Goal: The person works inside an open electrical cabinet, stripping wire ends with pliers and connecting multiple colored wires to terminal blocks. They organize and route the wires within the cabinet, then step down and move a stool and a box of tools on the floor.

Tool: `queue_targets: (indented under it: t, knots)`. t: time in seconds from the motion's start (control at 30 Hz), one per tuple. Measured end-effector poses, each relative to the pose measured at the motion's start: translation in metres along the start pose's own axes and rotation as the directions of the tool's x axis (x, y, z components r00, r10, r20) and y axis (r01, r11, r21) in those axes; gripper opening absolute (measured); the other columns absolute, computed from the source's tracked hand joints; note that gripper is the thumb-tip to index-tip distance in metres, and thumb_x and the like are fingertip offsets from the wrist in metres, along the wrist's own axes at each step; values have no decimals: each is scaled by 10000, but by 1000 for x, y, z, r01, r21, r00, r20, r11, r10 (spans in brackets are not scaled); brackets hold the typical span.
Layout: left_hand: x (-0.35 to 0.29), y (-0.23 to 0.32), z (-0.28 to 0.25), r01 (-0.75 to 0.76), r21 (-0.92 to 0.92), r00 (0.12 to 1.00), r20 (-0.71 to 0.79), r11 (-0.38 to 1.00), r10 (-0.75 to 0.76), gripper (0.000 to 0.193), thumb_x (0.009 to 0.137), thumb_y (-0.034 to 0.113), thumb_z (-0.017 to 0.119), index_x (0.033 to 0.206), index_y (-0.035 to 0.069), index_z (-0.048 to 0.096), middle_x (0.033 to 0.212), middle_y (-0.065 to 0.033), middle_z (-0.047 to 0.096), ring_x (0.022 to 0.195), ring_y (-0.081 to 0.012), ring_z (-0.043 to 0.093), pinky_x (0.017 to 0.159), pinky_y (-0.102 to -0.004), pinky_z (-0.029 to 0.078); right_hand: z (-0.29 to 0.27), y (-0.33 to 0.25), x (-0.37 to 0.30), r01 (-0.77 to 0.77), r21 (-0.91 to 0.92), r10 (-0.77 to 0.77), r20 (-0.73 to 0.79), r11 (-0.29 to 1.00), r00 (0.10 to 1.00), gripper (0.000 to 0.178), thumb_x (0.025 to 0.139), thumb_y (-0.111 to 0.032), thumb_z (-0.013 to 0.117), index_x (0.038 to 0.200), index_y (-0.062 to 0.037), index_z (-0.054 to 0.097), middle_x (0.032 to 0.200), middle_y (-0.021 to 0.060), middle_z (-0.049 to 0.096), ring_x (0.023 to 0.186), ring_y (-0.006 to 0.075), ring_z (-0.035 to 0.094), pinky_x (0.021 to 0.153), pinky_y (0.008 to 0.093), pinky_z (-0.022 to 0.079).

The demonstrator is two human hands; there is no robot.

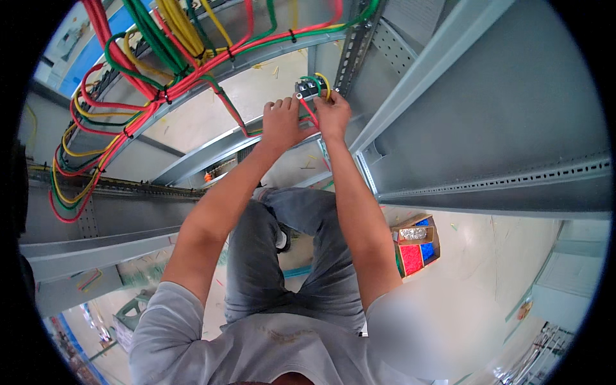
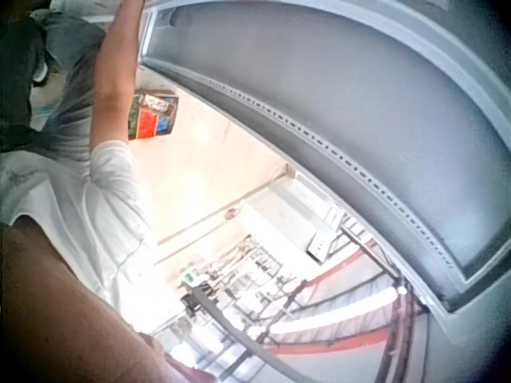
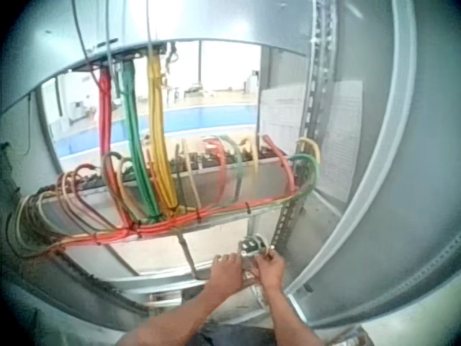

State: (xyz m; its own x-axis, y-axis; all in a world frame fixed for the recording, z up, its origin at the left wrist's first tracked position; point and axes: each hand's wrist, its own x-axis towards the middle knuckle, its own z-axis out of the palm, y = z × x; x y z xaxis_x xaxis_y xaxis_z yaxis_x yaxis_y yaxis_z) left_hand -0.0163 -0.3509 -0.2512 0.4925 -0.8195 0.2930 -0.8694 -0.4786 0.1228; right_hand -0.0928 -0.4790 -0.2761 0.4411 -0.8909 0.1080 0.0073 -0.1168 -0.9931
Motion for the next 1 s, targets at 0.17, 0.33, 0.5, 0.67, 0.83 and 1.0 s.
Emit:
queue_targets:
  t: [0.17,0.33,0.5,0.67,0.83,1.0]
  knots:
    - [10,-7,16,72,-206,986,-131,976,-101,536,830,559,744,1018,59,699,870,-112,698,853,-333,701,727,-488,528,-4,4,-2,63,-98,-62,22,993,998,306,823,-144,816,1079,9,750,862,58,742,742,114,662,707,292,537]
    - [21,-24,14,42,-330,996,-58,943,-64,402,879,501,724,919,101,736,821,-143,685,825,-368,699,682,-503,539,-11,-7,-22,93,-140,-78,115,986,990,542,867,-205,833,1332,16,660,1091,71,728,884,130,685,798,264,550]
    - [12,-10,7,65,-117,998,21,991,-63,627,794,637,757,1089,85,715,928,-104,727,916,-316,718,768,-480,528,-40,-6,-40,99,-306,-72,98,947,993,620,851,-261,825,1388,-14,637,1203,185,740,927,209,753,838,332,569]
    - [-8,11,-2,126,-171,986,-86,977,-142,833,707,634,827,1245,26,641,1139,-117,708,1128,-298,655,1039,-493,437,-71,6,-54,-17,-292,71,174,956,982,568,859,-273,830,1333,-1,675,1155,167,755,926,188,744,823,317,572]
    - [-14,12,3,105,-225,961,-226,969,-157,786,706,491,871,1277,12,622,1226,-152,671,1212,-334,611,1147,-536,379,-53,-19,-68,108,-224,-57,220,969,974,430,900,-270,801,1232,-7,731,1032,154,758,907,200,732,799,341,561]
    - [-23,5,-3,63,-321,956,-253,945,-150,699,776,392,838,1293,-25,621,1256,-205,657,1250,-385,583,1099,-508,423,-36,-37,-65,397,-345,-300,302,850,905,334,919,-257,769,1138,-8,745,937,180,720,824,296,714,767,386,547]
